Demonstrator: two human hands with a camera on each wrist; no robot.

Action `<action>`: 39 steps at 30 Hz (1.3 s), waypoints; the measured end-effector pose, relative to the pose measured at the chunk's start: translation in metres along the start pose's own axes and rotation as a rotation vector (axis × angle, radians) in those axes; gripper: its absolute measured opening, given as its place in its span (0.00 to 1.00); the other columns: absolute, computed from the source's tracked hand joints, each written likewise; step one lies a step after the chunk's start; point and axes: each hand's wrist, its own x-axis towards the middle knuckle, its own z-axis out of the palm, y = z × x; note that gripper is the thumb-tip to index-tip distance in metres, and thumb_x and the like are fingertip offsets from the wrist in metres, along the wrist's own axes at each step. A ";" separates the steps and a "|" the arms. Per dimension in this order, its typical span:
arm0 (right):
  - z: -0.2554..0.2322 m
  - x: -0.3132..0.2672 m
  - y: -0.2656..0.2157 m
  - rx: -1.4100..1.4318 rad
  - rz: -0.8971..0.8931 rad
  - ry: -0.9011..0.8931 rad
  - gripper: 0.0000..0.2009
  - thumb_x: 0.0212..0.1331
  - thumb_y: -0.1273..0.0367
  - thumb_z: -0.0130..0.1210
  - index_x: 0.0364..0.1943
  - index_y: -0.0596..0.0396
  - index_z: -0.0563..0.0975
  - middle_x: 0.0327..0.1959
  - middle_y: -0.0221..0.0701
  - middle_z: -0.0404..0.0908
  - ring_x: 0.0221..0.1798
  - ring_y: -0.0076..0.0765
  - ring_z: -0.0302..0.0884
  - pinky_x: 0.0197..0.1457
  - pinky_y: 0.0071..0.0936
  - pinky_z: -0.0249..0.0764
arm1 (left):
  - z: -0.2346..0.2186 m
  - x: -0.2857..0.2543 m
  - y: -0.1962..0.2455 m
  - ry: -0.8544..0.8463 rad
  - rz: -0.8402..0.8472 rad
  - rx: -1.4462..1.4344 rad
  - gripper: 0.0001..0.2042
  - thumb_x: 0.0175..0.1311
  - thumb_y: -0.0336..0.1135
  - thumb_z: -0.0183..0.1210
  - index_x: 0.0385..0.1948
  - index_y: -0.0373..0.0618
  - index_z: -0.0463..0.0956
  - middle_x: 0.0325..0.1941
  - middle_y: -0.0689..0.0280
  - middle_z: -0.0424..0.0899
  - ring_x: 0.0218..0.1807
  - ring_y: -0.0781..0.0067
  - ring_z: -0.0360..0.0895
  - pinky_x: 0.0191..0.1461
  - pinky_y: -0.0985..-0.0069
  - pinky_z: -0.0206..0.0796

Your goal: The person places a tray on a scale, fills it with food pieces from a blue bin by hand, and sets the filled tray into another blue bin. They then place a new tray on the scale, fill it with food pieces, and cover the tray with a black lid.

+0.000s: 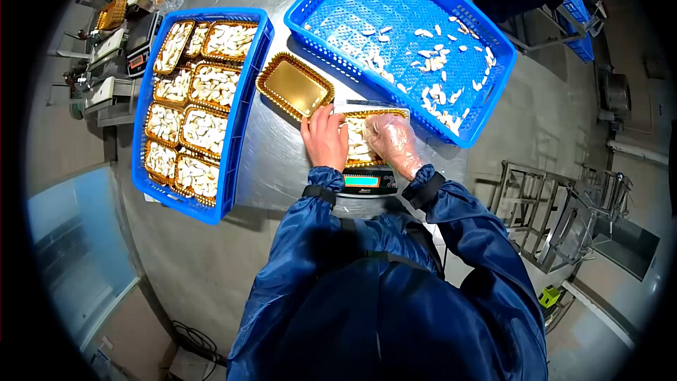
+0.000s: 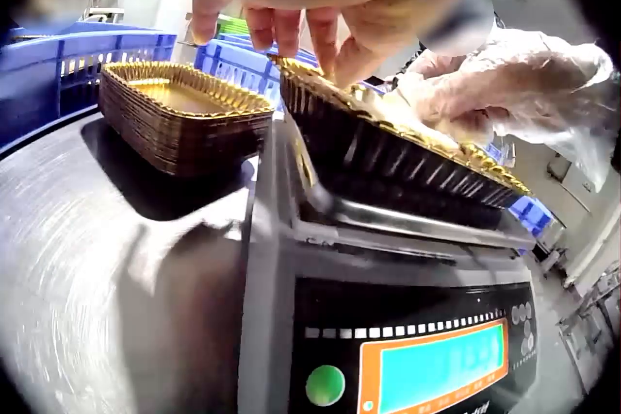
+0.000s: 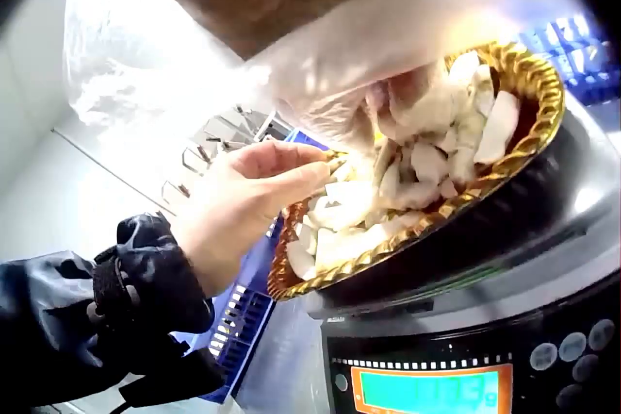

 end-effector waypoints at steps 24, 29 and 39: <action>-0.005 0.005 -0.009 0.110 0.255 -0.084 0.10 0.57 0.63 0.57 0.29 0.54 0.81 0.27 0.41 0.81 0.36 0.50 0.79 0.41 0.46 0.74 | -0.004 0.008 -0.001 0.039 -0.015 -0.134 0.07 0.59 0.33 0.61 0.38 0.49 0.78 0.49 0.65 0.81 0.54 0.62 0.74 0.70 0.52 0.49; 0.001 0.003 -0.011 -0.036 0.161 -0.161 0.12 0.58 0.60 0.56 0.26 0.55 0.80 0.26 0.41 0.80 0.35 0.51 0.79 0.39 0.46 0.74 | -0.013 0.000 -0.018 0.044 -0.140 -0.245 0.09 0.58 0.28 0.60 0.40 0.48 0.78 0.49 0.60 0.81 0.54 0.54 0.74 0.61 0.60 0.62; -0.002 0.010 -0.020 -0.010 -0.017 -0.167 0.08 0.57 0.64 0.57 0.31 0.53 0.79 0.28 0.42 0.80 0.34 0.52 0.79 0.37 0.46 0.74 | -0.015 -0.013 -0.017 -0.004 -0.204 -0.358 0.13 0.56 0.26 0.61 0.43 0.45 0.77 0.51 0.56 0.80 0.56 0.51 0.74 0.59 0.62 0.66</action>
